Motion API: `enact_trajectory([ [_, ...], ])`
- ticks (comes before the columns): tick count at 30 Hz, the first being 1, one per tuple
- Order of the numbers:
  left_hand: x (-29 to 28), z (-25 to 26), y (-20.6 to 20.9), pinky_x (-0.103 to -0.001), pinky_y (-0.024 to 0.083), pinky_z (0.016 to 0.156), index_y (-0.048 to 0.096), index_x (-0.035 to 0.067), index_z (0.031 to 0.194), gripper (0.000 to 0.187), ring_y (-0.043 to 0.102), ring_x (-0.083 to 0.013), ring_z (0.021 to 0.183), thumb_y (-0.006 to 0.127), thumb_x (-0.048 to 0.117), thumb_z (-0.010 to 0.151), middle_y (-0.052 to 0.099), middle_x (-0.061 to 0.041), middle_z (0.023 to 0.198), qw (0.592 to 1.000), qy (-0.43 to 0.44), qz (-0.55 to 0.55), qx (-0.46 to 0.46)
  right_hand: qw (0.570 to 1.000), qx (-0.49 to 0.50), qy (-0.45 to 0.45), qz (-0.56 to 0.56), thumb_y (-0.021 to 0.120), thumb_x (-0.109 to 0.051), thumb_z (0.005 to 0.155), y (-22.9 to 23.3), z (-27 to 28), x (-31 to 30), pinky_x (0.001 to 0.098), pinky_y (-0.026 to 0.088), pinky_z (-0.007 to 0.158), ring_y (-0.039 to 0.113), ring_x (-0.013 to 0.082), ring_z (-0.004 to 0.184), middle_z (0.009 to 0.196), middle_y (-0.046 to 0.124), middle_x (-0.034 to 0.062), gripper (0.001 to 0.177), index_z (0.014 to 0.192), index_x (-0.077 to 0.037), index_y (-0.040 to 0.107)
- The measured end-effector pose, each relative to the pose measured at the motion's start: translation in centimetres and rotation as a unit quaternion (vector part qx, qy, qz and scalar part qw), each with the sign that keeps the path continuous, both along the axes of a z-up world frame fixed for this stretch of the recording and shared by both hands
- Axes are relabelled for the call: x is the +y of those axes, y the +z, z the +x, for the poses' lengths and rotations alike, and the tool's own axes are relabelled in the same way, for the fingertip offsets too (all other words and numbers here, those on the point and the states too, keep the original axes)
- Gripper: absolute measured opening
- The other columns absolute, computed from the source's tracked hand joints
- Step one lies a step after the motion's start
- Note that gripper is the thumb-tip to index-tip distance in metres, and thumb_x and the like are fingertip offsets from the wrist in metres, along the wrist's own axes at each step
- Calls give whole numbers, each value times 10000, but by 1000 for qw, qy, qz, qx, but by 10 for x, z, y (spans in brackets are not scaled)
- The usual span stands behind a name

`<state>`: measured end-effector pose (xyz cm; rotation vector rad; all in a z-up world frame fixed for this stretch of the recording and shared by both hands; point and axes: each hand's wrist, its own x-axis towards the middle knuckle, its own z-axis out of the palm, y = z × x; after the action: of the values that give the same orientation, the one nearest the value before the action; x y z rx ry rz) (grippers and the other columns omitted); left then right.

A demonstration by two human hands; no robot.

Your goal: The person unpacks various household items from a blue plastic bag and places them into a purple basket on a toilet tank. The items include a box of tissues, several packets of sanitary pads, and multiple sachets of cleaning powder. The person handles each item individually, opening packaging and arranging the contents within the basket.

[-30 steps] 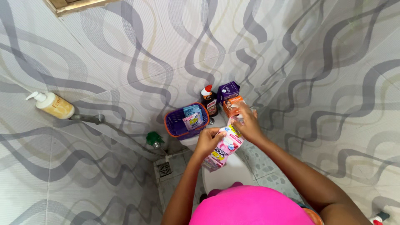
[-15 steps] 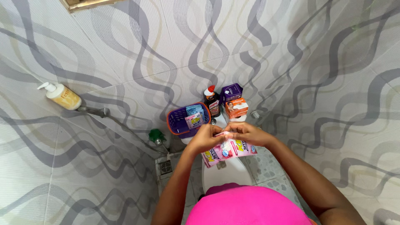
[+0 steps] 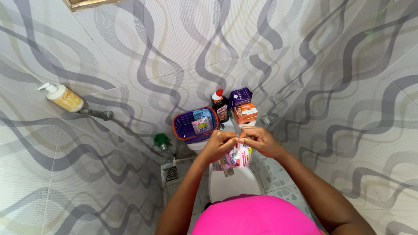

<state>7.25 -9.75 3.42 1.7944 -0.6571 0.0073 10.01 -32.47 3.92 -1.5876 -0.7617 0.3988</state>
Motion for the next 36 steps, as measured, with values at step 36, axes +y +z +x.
enact_trajectory([
  [36,12,16,-52,-262,560,780,728,2,1042,323,707,-88,833,841,163,787,766,-21,932,902,-268,-29,338,960,105,108,-236,897,-158,715,18,-7,1,248,501,551,637,44,609,700,743,-5,211,816,-22,771],
])
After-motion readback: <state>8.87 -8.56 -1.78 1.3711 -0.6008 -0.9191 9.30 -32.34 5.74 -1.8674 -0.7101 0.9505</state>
